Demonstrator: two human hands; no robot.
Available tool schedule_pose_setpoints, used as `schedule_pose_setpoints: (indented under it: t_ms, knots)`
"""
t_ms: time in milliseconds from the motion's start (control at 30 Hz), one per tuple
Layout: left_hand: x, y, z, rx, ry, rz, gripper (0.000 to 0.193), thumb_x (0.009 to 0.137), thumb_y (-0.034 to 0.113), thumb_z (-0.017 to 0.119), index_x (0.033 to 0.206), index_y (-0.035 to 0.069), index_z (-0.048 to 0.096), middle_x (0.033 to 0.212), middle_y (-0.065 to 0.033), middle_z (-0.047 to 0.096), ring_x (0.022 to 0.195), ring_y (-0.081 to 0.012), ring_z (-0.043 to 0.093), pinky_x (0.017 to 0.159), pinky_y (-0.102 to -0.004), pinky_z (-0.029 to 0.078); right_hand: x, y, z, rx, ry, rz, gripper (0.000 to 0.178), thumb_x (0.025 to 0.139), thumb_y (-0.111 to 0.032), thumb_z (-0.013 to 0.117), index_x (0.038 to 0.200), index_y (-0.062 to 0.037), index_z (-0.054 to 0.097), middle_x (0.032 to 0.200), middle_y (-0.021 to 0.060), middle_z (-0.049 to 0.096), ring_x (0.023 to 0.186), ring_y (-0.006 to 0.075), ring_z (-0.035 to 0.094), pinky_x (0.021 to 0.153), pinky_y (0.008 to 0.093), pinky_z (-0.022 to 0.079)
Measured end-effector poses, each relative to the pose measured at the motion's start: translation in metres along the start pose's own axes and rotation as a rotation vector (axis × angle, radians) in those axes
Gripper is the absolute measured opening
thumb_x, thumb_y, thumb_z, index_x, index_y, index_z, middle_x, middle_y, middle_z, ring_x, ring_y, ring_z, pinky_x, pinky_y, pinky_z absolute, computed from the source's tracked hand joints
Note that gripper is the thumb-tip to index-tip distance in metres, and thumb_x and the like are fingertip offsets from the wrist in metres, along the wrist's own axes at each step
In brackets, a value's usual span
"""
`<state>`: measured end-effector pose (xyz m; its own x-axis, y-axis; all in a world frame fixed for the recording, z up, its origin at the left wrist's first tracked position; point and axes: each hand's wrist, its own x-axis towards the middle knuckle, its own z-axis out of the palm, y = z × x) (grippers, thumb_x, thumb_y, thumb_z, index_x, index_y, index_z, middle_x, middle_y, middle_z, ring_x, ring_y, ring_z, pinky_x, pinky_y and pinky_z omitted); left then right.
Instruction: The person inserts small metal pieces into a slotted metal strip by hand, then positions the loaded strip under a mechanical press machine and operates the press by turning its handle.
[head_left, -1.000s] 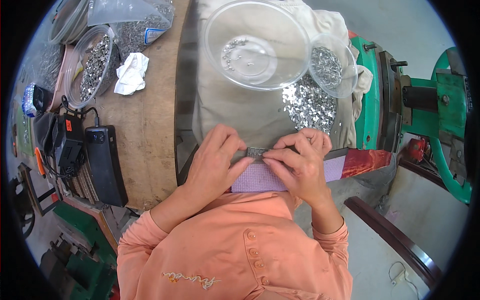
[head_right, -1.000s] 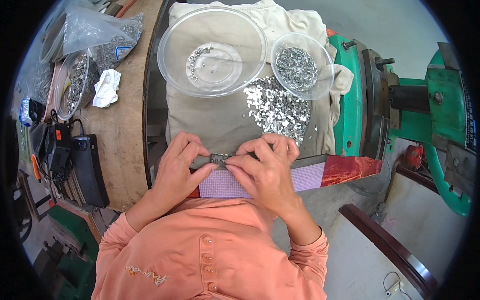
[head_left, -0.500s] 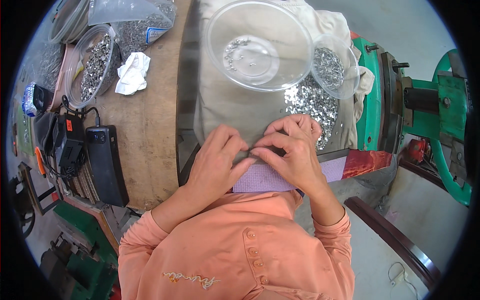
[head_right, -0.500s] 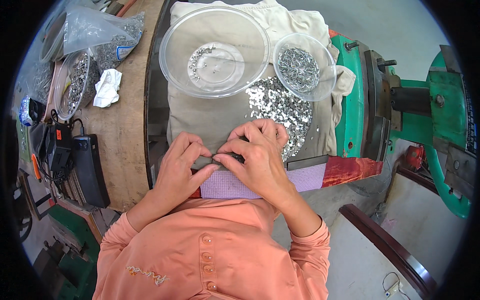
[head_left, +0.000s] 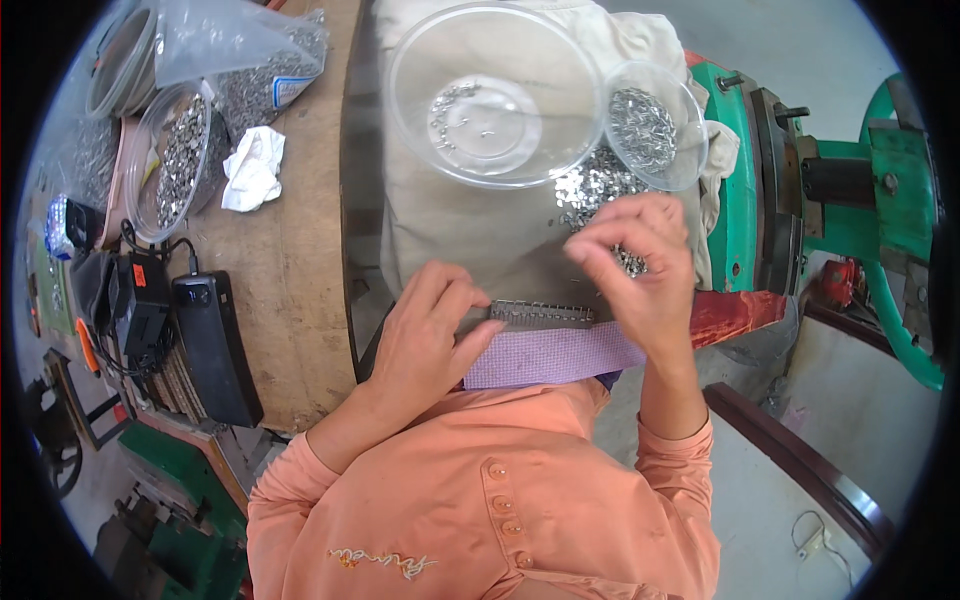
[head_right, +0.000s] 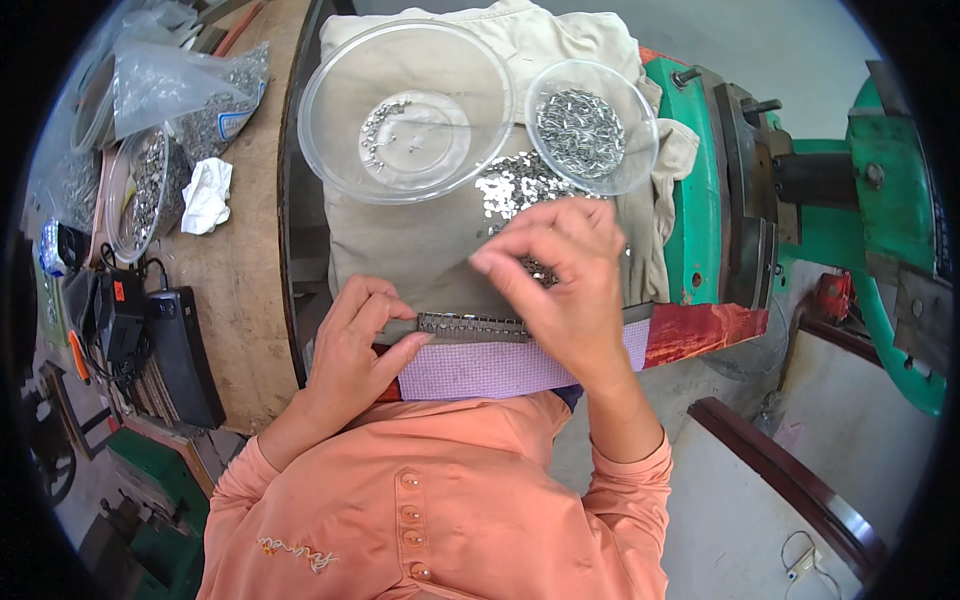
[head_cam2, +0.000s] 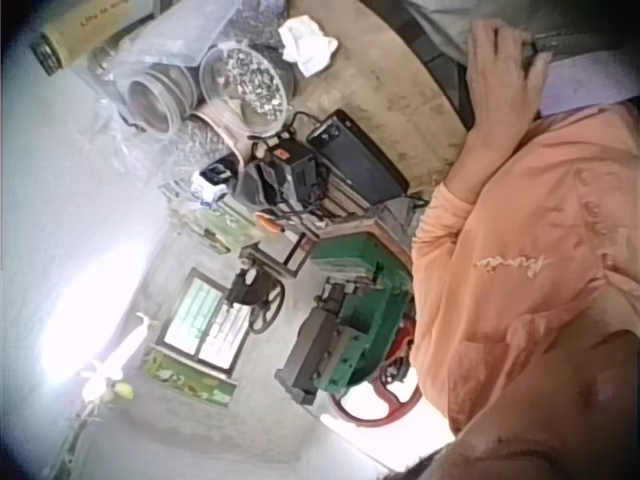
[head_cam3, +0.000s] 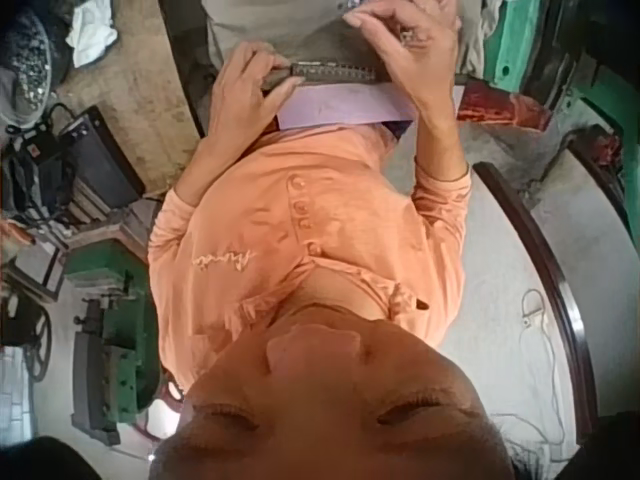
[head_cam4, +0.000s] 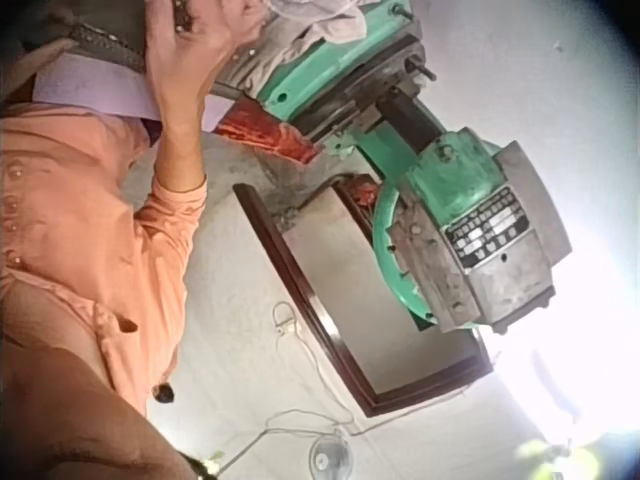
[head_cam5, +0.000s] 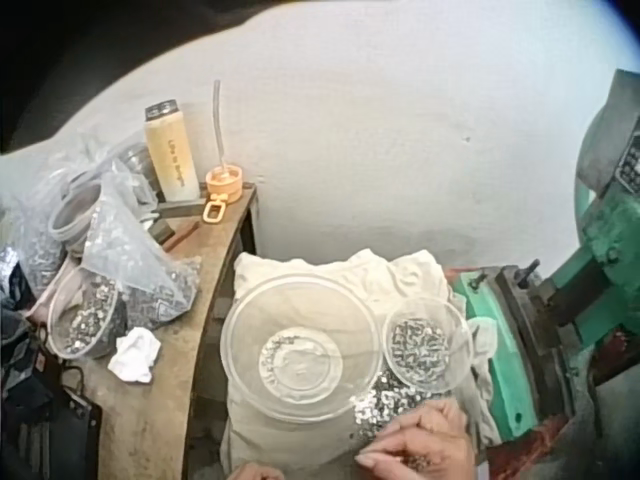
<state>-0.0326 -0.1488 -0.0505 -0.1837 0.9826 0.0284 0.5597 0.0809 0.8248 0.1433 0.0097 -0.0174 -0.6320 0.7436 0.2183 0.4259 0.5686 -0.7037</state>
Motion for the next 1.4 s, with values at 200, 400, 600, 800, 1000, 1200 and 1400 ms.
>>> schedule_pose_setpoints:
  t_ms: [200, 400, 600, 800, 1000, 1200, 1400]
  knots:
    - [0.002, 0.005, 0.003, -0.001, 0.111, 0.076, 0.023, 0.073, 0.004, 0.081, 0.09, 0.003, 0.066, 0.095, -0.0093, 0.058, 0.081, -0.0286, 0.058, 0.064, -0.0382, 0.049, 0.038, 0.028, -0.029, -0.347, 0.346, -0.068, 0.009, 0.079, -0.019, 0.082, 0.087, -0.0158, 0.077, 0.093, -0.0027, 0.068, 0.1, 0.0212, 0.054, 0.09, 0.0368, 0.038]
    - [0.004, 0.005, 0.008, 0.066, 0.122, 0.215, 0.019, 0.072, 0.002, 0.082, 0.085, 0.004, 0.069, 0.091, -0.0077, 0.059, 0.078, -0.0255, 0.059, 0.06, -0.0363, 0.048, 0.017, 0.026, -0.031, -0.398, 0.361, -0.079, 0.013, 0.081, -0.009, 0.078, 0.094, -0.0112, 0.078, 0.095, 0.0024, 0.069, 0.1, 0.0211, 0.055, 0.09, 0.0327, 0.041]
    - [0.004, 0.007, 0.013, 0.084, 0.08, 0.237, 0.02, 0.071, 0.002, 0.081, 0.088, 0.005, 0.07, 0.092, -0.0078, 0.06, 0.078, -0.0253, 0.059, 0.06, -0.0363, 0.048, -0.05, 0.02, -0.024, -0.331, 0.391, -0.055, 0.015, 0.078, 0.0, 0.078, 0.091, -0.0083, 0.076, 0.092, 0.0029, 0.064, 0.096, 0.0238, 0.052, 0.088, 0.036, 0.04]
    - [0.005, 0.006, 0.018, 0.132, 0.07, 0.243, 0.02, 0.072, 0.0, 0.081, 0.088, 0.005, 0.071, 0.093, -0.0083, 0.06, 0.078, -0.0254, 0.059, 0.061, -0.036, 0.048, -0.11, 0.038, -0.015, -0.274, 0.481, 0.138, 0.017, 0.076, -0.003, 0.08, 0.091, -0.0097, 0.077, 0.091, 0.0008, 0.063, 0.096, 0.0236, 0.05, 0.086, 0.0366, 0.041]
    - [0.005, 0.006, 0.022, 0.116, 0.091, 0.214, 0.02, 0.073, -0.002, 0.079, 0.089, 0.004, 0.069, 0.094, -0.0089, 0.06, 0.079, -0.0265, 0.059, 0.063, -0.0368, 0.048, -0.121, 0.044, -0.013, -0.263, 0.513, 0.186, 0.015, 0.078, -0.005, 0.08, 0.092, -0.0092, 0.077, 0.091, 0.0014, 0.063, 0.095, 0.0236, 0.051, 0.087, 0.0363, 0.041]
    - [0.005, 0.006, 0.022, 0.174, 0.081, 0.224, 0.023, 0.074, -0.001, 0.079, 0.092, 0.004, 0.066, 0.095, -0.0091, 0.061, 0.081, -0.0285, 0.058, 0.065, -0.0375, 0.048, -0.12, 0.047, -0.019, -0.266, 0.526, 0.165, 0.014, 0.078, -0.006, 0.08, 0.091, -0.0084, 0.077, 0.091, 0.0022, 0.063, 0.095, 0.0236, 0.051, 0.087, 0.036, 0.041]
    - [-0.001, 0.007, 0.017, 0.116, 0.069, 0.133, 0.031, 0.075, 0.004, 0.082, 0.1, 0.004, 0.064, 0.103, -0.0135, 0.059, 0.085, -0.0306, 0.059, 0.065, -0.0374, 0.05, -0.133, 0.06, -0.031, -0.361, 0.472, 0.23, 0.025, 0.079, -0.008, 0.08, 0.103, -0.0088, 0.076, 0.103, 0.0048, 0.065, 0.103, 0.0256, 0.052, 0.094, 0.0382, 0.04]
